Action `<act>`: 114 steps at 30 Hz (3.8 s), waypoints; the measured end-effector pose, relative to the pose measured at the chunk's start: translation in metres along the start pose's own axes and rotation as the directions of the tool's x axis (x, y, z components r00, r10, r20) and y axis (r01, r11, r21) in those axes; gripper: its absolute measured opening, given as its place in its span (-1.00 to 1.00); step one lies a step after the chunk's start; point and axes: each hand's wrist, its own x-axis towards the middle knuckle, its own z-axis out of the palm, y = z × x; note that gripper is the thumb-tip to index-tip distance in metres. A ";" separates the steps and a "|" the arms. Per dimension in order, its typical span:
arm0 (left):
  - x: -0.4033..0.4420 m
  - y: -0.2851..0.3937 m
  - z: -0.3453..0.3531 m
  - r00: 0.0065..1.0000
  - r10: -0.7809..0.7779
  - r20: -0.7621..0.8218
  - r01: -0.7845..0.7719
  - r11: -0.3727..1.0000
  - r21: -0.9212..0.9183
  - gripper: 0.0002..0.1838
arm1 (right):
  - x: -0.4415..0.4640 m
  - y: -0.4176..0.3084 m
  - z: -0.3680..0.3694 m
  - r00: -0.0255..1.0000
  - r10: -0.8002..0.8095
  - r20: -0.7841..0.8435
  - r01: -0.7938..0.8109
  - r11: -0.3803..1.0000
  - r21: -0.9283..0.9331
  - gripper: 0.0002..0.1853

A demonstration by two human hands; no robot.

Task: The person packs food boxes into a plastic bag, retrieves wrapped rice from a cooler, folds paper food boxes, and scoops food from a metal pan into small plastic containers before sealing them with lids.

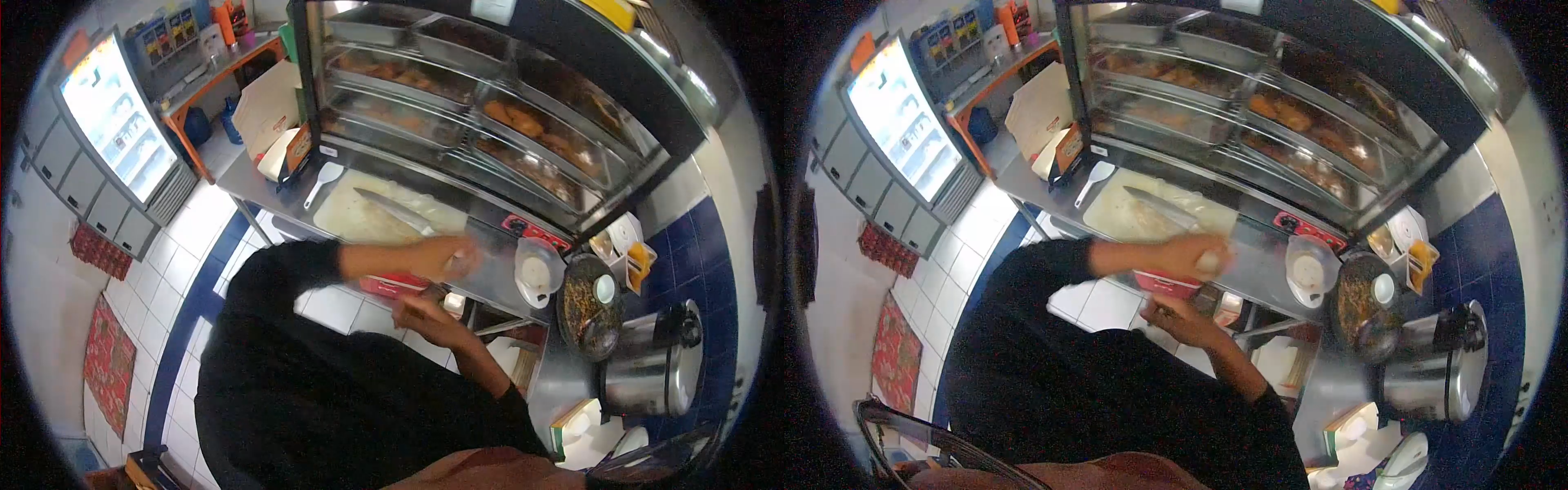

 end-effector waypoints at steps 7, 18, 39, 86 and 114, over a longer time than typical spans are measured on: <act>-0.269 0.014 0.026 0.791 -0.413 0.452 0.612 0.529 -0.587 -0.72 | -0.017 0.083 0.033 0.883 0.339 -0.325 -0.394 0.911 -0.120 -0.67; -0.211 -0.081 -0.048 0.809 -0.588 0.005 0.582 0.799 -0.151 -0.77 | 0.118 0.098 -0.006 0.592 0.339 -0.731 -0.193 0.940 0.280 -0.58; -0.004 -0.175 -0.321 -0.077 0.446 -0.891 0.663 0.691 0.288 -0.59 | -0.018 0.132 -0.002 0.200 0.463 -0.863 0.122 0.863 0.491 -0.82; 0.083 -0.104 -0.184 0.290 0.182 -0.939 0.422 0.857 0.297 -0.60 | -0.089 0.140 -0.102 0.208 0.475 -0.855 0.153 0.847 0.509 -0.82; -0.057 -0.248 -0.206 -0.030 -0.867 -0.497 -0.123 0.497 -0.859 -0.63 | 0.070 0.152 -0.031 0.137 0.426 -0.894 0.206 0.871 0.446 -0.70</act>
